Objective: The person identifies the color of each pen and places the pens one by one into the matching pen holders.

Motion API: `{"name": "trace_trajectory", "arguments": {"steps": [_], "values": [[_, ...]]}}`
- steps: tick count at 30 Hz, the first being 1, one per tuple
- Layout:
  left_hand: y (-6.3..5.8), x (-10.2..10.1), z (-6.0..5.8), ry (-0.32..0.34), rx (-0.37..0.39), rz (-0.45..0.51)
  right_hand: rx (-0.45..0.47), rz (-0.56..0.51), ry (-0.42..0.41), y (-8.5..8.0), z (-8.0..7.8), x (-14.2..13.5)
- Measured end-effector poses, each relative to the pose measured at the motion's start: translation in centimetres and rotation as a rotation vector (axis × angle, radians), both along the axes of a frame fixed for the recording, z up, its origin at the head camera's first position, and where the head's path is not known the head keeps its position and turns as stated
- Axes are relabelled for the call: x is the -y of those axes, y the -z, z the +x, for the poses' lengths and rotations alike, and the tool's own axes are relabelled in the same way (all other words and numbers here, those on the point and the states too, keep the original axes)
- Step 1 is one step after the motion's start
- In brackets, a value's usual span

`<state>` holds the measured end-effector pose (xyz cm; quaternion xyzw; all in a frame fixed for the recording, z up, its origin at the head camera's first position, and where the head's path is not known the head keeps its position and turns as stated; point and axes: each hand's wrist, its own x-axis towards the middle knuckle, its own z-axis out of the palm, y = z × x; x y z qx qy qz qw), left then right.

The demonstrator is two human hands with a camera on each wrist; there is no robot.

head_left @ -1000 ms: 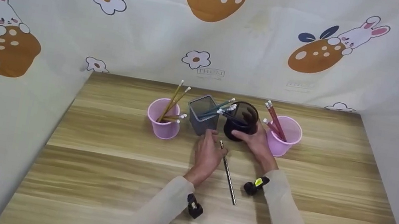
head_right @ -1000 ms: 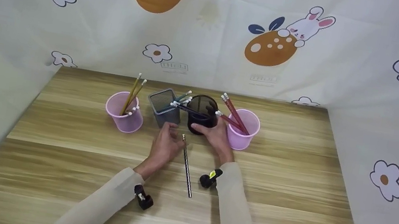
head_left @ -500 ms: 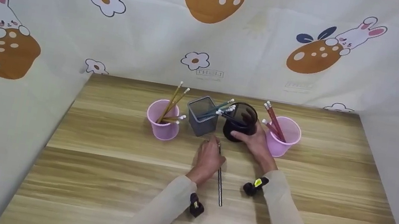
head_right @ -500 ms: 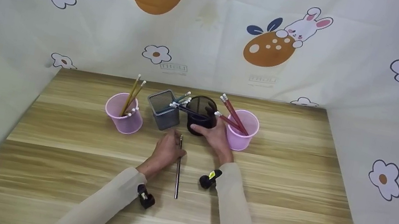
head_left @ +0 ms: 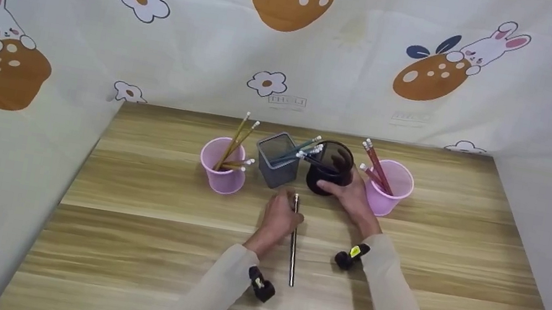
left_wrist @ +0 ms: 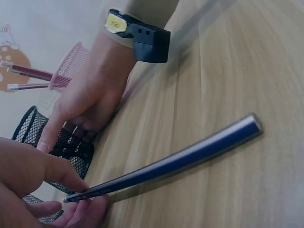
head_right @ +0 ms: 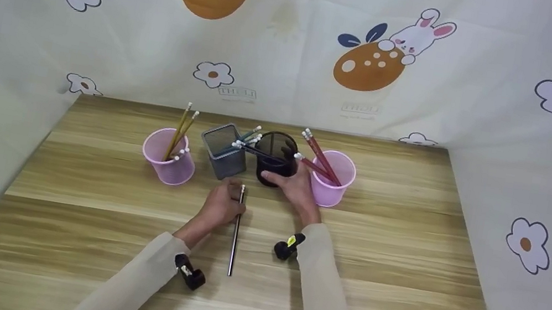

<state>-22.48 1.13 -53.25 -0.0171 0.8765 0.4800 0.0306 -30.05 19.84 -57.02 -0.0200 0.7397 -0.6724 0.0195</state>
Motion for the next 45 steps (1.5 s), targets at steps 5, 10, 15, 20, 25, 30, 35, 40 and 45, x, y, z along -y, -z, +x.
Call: {"name": "trace_trajectory", "arguments": {"steps": [5, 10, 15, 20, 25, 30, 35, 40, 45], "values": [[-0.9, 0.6, 0.1, 0.058, 0.001, 0.038, -0.026, 0.0, 0.004, 0.3, -0.1, 0.1], [-2.7, 0.9, 0.3, 0.083, 0.025, 0.11, -0.063, -0.014, -0.002, 0.5, -0.1, 0.2], [-4.9, 1.1, 0.4, 0.061, -0.02, 0.192, -0.062, 0.007, 0.014, 0.4, -0.1, 0.2], [-7.0, 1.1, 0.6, -0.003, -0.088, 0.169, -0.05, 0.008, 0.013, 0.4, -0.1, 0.1], [-8.5, 1.1, 0.4, -0.047, -0.127, 0.16, -0.034, 0.014, 0.021, 0.4, 0.0, 0.1], [-9.6, 1.1, 0.3, -0.078, -0.16, 0.179, -0.04, 0.033, 0.027, 0.3, -0.1, 0.2], [-10.3, 1.1, -0.3, -0.161, -0.237, 0.288, -0.044, 0.031, 0.035, 0.3, -0.1, 0.2], [-10.8, 1.1, -1.0, -0.253, -0.33, 0.394, -0.037, 0.039, 0.025, -0.5, 0.3, 0.2], [-11.2, 1.0, -1.5, -0.276, -0.413, 0.471, -0.054, 0.044, -0.002, -2.6, 1.3, 0.6]]}}
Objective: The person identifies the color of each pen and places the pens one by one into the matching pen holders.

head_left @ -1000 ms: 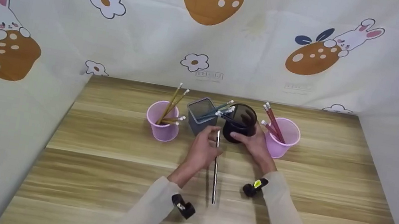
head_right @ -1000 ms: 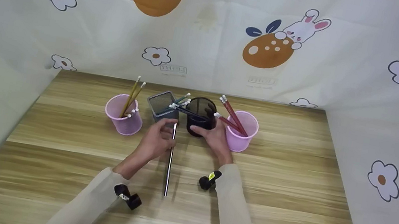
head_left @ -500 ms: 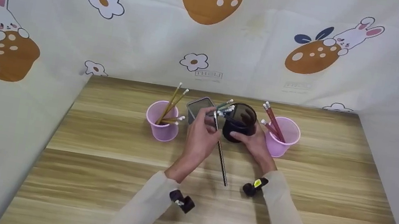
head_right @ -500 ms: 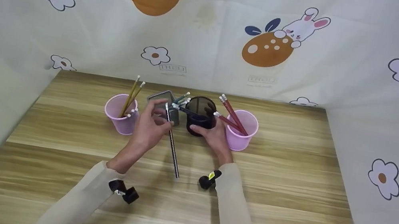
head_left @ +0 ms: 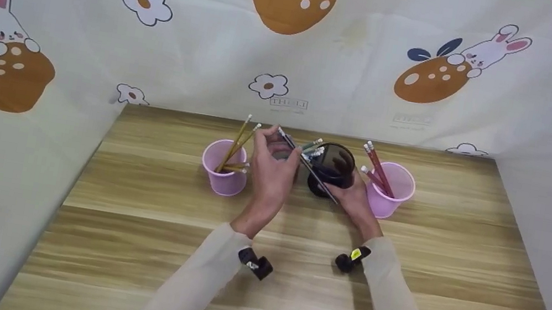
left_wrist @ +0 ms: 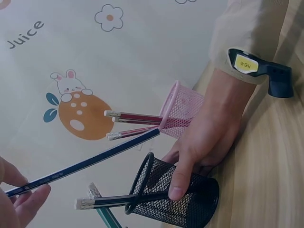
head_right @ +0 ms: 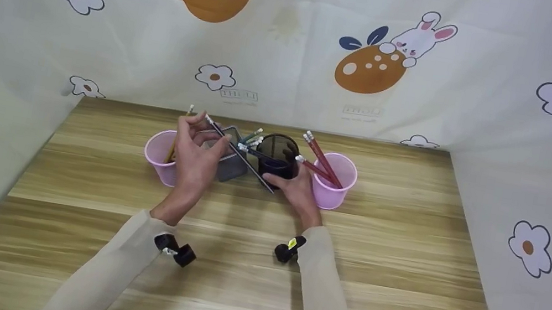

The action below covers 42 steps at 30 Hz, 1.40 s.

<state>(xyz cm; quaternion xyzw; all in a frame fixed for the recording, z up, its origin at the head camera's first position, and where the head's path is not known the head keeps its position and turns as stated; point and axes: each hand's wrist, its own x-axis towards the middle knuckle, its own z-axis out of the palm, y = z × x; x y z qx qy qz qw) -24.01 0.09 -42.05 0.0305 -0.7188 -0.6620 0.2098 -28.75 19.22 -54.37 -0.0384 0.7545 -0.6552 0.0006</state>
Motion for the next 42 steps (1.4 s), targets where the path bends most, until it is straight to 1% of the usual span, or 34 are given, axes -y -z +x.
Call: {"name": "trace_trajectory", "arguments": {"steps": [2, 5, 9, 13, 15, 19, 20, 22, 25, 31, 36, 39, 42], "values": [[-0.2, -0.1, -0.2, -0.006, -0.028, 0.029, -0.013, 0.009, -0.002, 0.0, 0.1, 0.0], [-0.4, -0.3, -0.5, -0.009, -0.066, 0.054, -0.003, 0.02, 0.0, -0.1, 0.1, -0.1], [-0.3, -0.6, -0.6, -0.008, -0.113, 0.044, 0.018, 0.016, 0.007, -0.1, 0.3, -0.1], [0.2, -0.9, -0.7, -0.002, -0.175, 0.014, 0.027, 0.023, 0.008, 0.0, 0.3, -0.1], [0.5, -1.0, -0.6, -0.018, -0.214, -0.03, 0.035, 0.027, 0.012, 0.7, -0.1, -0.3], [1.0, -1.1, -0.6, -0.085, -0.288, -0.188, 0.03, 0.026, 0.019, 2.2, -1.0, -0.6], [1.1, -1.2, -0.5, -0.096, -0.301, -0.225, 0.024, 0.023, 0.023, 2.7, -1.3, -0.7], [1.3, -1.2, -0.5, -0.099, -0.325, -0.276, 0.009, 0.011, 0.027, 3.1, -1.5, -0.7], [1.9, -1.3, -0.4, -0.067, -0.358, -0.299, -0.008, 0.006, 0.029, 3.2, -1.5, -0.7], [3.4, -1.2, -0.4, -0.078, -0.404, -0.357, 0.01, 0.007, 0.025, 3.1, -1.4, -0.6], [4.3, -1.0, -0.7, -0.077, -0.413, -0.387, 0.029, 0.01, 0.037, 2.8, -1.5, -0.6], [4.7, -1.1, -0.9, -0.063, -0.46, -0.428, 0.026, 0.002, 0.029, 2.9, -1.5, -0.5], [5.3, -1.3, -1.0, -0.026, -0.528, -0.474, 0.024, -0.013, 0.023, 2.9, -1.5, -0.6]]}}
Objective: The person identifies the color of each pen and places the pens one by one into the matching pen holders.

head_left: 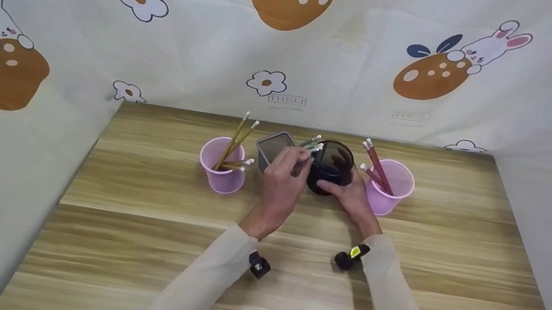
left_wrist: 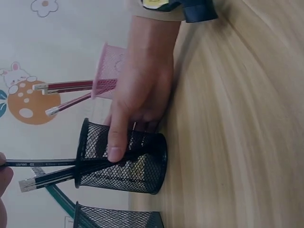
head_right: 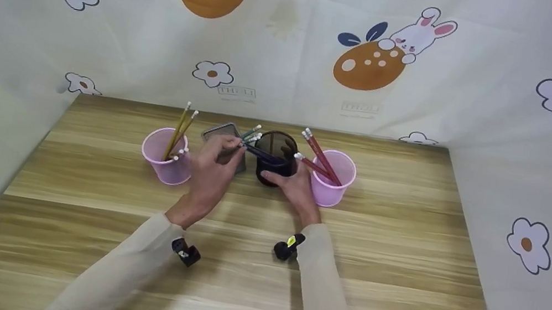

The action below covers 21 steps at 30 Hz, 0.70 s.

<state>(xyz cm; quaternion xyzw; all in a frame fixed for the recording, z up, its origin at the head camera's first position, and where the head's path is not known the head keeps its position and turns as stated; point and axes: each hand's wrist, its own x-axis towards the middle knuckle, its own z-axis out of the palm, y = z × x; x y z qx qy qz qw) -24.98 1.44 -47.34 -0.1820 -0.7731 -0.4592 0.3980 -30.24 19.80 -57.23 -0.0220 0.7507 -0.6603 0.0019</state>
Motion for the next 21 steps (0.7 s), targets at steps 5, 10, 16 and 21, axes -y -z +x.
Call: {"name": "trace_trajectory", "arguments": {"steps": [5, 10, 16, 21], "values": [[0.8, -0.3, -0.1, 0.036, -0.031, -0.031, 0.0, 0.001, -0.022, -1.3, 0.5, 0.2], [1.3, -0.1, -0.2, 0.027, 0.002, -0.023, 0.005, 0.024, -0.018, -3.1, 1.6, 0.5], [1.9, 0.0, -0.3, 0.001, -0.005, -0.044, 0.033, 0.005, -0.026, -3.2, 1.6, 0.5], [2.1, -0.1, -0.2, 0.007, 0.0, -0.028, 0.029, -0.006, -0.036, -2.9, 1.5, 0.5]]}}
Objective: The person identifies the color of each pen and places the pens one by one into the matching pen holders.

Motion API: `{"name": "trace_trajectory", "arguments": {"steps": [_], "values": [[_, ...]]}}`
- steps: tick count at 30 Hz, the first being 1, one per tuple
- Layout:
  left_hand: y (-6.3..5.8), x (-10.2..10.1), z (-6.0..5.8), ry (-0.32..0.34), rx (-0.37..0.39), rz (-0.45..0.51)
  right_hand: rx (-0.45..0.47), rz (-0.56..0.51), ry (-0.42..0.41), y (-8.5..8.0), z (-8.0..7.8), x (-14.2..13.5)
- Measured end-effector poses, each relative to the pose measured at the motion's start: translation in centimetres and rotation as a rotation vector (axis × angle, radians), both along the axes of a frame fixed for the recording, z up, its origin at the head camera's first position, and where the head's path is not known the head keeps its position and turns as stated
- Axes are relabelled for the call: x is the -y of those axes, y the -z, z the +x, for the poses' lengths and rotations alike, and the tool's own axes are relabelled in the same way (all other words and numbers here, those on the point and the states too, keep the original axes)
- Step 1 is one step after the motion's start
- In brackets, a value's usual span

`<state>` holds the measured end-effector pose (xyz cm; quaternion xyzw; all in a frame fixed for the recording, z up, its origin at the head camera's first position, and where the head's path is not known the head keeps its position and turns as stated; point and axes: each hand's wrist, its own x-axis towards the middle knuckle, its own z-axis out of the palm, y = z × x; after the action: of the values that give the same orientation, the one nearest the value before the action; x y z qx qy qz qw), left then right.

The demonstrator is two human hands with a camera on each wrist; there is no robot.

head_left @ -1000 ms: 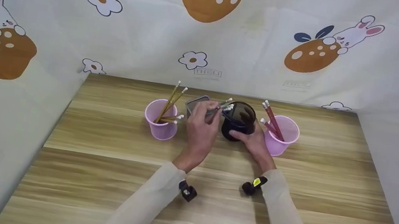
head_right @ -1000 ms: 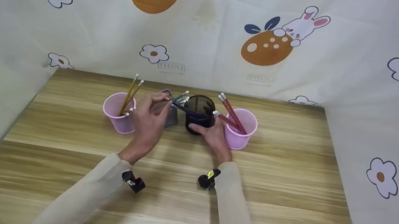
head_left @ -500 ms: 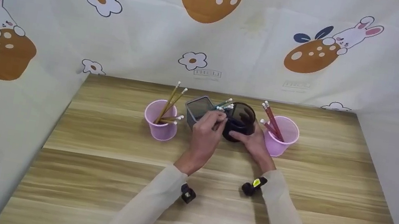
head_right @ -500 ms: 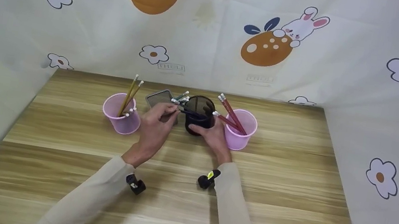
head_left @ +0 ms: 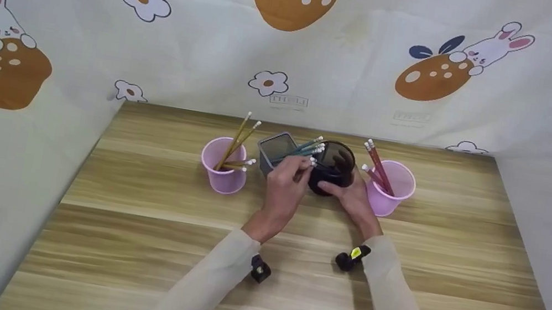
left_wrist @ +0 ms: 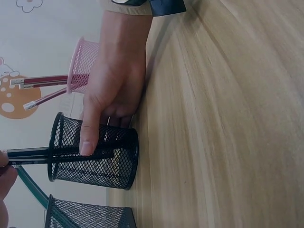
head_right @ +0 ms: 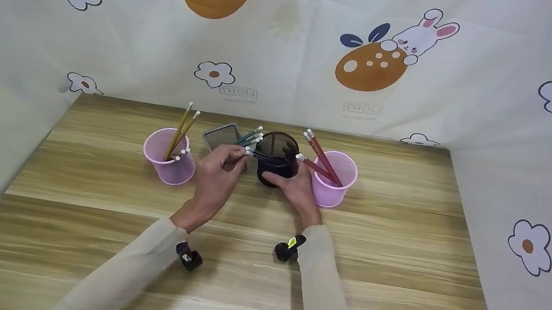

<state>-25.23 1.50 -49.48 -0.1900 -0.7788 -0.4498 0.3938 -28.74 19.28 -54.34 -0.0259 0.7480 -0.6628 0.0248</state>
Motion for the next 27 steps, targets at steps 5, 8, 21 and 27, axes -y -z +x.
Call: {"name": "trace_trajectory", "arguments": {"steps": [5, 8, 21, 27], "values": [[0.3, 0.1, 0.2, -0.009, 0.019, 0.008, 0.002, 0.011, 0.0, 0.0, 0.1, 0.0], [0.3, 0.1, 0.3, -0.012, 0.023, 0.006, 0.004, 0.018, 0.002, -0.1, 0.1, -0.2], [1.0, 1.3, 2.4, 0.063, 0.151, 0.065, -0.034, -0.071, -0.009, 2.7, 1.1, -0.9], [1.2, 3.6, 4.2, 0.032, 0.161, 0.055, 0.015, -0.086, -0.088, 1.6, 4.1, -0.8]]}}
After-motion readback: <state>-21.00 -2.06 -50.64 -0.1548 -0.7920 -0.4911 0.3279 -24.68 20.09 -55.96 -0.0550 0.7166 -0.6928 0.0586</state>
